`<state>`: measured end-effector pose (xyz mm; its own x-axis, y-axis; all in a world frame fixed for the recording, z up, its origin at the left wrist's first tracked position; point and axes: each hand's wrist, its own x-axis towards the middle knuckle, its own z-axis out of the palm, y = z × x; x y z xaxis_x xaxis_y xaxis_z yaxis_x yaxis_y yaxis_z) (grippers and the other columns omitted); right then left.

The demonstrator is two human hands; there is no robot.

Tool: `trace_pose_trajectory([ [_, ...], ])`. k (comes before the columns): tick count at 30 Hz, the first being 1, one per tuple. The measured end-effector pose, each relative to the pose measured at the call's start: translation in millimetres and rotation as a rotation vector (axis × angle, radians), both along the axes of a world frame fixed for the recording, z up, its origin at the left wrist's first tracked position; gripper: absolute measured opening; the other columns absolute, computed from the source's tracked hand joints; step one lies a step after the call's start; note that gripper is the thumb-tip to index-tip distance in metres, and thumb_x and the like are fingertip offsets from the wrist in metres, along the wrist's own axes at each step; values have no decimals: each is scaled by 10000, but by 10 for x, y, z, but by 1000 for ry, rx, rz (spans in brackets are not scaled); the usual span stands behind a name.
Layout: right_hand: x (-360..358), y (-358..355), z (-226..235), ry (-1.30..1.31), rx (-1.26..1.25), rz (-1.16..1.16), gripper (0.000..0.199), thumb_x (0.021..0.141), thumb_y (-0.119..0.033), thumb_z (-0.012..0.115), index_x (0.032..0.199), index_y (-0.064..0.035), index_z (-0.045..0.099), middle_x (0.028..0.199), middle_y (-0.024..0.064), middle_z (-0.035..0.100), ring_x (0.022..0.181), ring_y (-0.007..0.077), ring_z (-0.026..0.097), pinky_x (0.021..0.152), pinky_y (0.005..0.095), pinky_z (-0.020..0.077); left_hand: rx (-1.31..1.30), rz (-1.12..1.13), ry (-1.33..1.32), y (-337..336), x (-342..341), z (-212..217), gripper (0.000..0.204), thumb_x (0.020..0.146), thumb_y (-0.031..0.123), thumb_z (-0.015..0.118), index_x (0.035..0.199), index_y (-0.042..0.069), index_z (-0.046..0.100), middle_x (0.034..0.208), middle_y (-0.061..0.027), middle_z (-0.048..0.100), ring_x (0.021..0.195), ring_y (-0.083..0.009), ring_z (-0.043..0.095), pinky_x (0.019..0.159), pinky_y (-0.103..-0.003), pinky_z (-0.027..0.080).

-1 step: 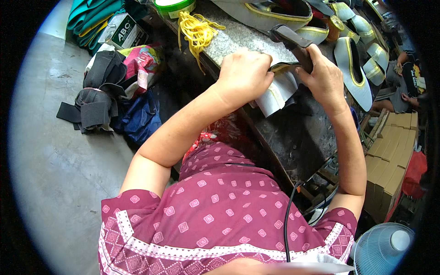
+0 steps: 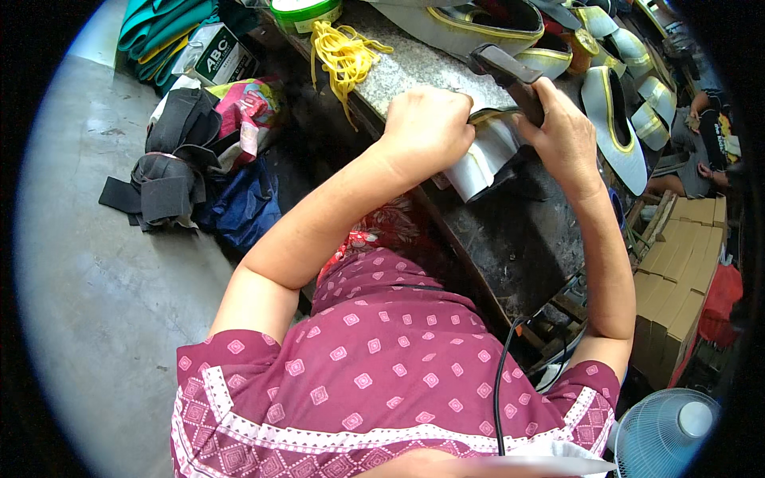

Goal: The person uses shears to trim the edges of shoe uppers and insoles on a workbench. They handle several shoe parts, cutting away excess material and occasionally inspecting the trimmed edges. The person works one item at a time, placing trimmed pieces aside.

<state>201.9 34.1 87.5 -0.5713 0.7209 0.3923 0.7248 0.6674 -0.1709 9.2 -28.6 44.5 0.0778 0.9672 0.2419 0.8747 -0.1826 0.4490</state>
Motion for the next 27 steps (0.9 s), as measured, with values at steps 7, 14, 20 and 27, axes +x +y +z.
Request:
trace_pose_trajectory([
  [7,157,-33,184,71,-155,-197,391,982,-462,569,1233,-163,589,920,155,724,871,369,705,721,471,528,-65,-1,153,172,17,-21,241,794,284,658,887,66,700,842,-174,709,842,-367,699,774,-490,553],
  [14,245,-244,-127,-195,-83,-232,314,1002,-379,554,1250,-189,582,891,147,713,804,374,698,691,480,544,181,29,61,57,24,-146,247,777,227,759,981,106,688,925,-87,658,947,-298,657,793,-417,549],
  [20,353,-168,-52,-62,-97,-216,331,987,-409,580,1267,-244,639,904,160,718,838,359,707,710,447,548,240,-113,-25,80,-29,-272,141,807,143,709,947,125,702,921,-68,646,924,-301,653,784,-415,545],
  [27,224,-161,42,300,-190,-176,365,990,-442,582,1286,-243,661,879,216,708,798,379,711,677,434,560,254,-139,-78,100,-34,-294,79,812,121,687,888,116,706,892,-69,639,893,-306,655,765,-419,546],
])
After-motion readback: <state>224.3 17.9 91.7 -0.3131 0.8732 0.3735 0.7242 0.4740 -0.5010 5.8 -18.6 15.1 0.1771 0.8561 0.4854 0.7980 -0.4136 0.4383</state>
